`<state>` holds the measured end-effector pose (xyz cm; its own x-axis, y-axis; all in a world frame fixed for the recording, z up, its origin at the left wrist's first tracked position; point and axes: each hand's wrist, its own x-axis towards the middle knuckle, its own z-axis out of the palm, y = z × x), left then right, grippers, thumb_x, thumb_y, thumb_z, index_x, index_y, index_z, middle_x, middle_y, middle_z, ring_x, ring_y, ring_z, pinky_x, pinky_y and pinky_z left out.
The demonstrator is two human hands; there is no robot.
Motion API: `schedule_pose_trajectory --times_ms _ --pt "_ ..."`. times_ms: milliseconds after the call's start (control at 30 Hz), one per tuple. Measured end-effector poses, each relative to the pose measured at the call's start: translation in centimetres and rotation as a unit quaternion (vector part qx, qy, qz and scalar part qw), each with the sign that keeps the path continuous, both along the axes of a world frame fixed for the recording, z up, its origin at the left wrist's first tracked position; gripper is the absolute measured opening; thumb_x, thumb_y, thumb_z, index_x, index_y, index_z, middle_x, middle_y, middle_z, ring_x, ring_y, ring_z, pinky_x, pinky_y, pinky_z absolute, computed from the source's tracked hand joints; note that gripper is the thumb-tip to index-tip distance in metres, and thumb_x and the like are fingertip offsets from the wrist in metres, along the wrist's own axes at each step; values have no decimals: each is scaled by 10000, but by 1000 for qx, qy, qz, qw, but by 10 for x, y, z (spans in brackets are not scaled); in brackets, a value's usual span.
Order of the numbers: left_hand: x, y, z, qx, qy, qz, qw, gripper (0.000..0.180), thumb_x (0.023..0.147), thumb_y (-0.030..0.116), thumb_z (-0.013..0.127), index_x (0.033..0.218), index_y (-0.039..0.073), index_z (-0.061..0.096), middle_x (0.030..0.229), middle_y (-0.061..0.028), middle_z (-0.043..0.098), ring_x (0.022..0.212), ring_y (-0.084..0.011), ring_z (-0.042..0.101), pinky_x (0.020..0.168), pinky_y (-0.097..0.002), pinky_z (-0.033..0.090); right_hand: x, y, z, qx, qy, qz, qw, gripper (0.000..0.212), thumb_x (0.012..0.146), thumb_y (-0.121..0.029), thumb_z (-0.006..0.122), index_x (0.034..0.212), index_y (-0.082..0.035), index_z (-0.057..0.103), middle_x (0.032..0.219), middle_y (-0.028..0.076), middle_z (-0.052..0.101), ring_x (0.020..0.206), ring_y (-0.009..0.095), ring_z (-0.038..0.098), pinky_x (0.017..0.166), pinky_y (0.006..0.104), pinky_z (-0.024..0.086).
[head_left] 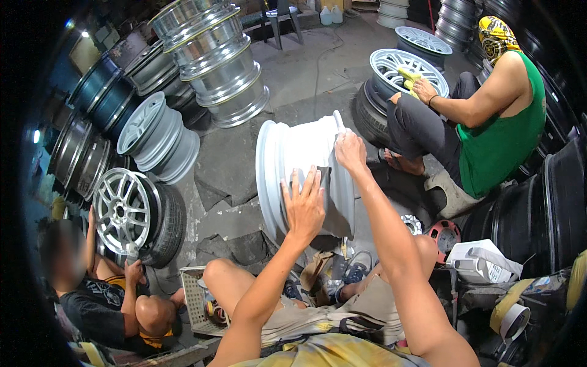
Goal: The person sits on the floor and sands a white car wheel rim using a sanding block. They rotate the rim to sand different sections and switch between different sanding blocks during the process.
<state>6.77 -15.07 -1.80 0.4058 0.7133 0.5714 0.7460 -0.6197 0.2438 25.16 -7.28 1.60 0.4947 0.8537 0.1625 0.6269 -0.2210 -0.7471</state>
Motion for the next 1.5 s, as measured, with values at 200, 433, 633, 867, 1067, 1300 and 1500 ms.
schedule_pose_trajectory --times_ms 200,433,633,867,1067,1300,1500 --pt "16 78 41 -43 62 50 996 408 1027 246 510 1361 44 627 1475 -76 553 1457 -415 363 1188 -663 189 -14 -11 -6 22 -38 36 998 408 1027 -315 417 1044 23 644 994 334 692 1003 530 651 912 592 491" --pt "-14 -12 5 -7 8 19 1000 391 1022 211 528 1349 26 639 1504 -79 531 1471 -401 355 1194 -645 192 -8 -17 6 9 -22 5 1000 421 1028 -313 399 1068 31 638 1022 341 687 1018 530 649 919 593 489" --pt "-4 75 28 -12 17 43 999 395 993 189 544 1325 -5 632 1460 -114 554 1441 -446 366 1184 -655 211 -21 -16 8 -11 -22 40 999 423 1029 -311 399 1069 35 639 1051 340 684 1044 525 643 931 588 487" --pt "-11 6 6 11 -10 -4 1000 391 997 194 545 1315 -15 634 1471 -123 546 1440 -448 367 1173 -660 237 -3 -5 -6 9 -39 26 999 409 1023 -307 407 1061 30 635 1039 342 683 1027 528 643 919 599 485" --pt "9 71 23 -35 1 18 999 407 1002 199 553 1356 11 624 1506 -111 515 1474 -438 330 1184 -651 217 -2 2 -22 20 -74 56 995 402 1020 -305 404 1072 18 638 1041 336 684 1023 529 643 917 599 485" --pt "-1 6 10 11 -10 3 1000 382 1030 215 506 1328 19 640 1470 -115 546 1454 -442 349 1166 -669 229 -7 -7 -3 10 -12 12 1000 408 1020 -307 403 1054 14 652 1032 331 687 1026 532 637 914 596 485" --pt "14 32 18 -29 6 17 999 417 1030 235 513 1375 23 612 1529 -104 490 1490 -436 301 1181 -653 212 4 1 -17 13 -68 56 996 410 1029 -310 397 1061 16 642 1020 329 688 1028 527 639 911 597 479"
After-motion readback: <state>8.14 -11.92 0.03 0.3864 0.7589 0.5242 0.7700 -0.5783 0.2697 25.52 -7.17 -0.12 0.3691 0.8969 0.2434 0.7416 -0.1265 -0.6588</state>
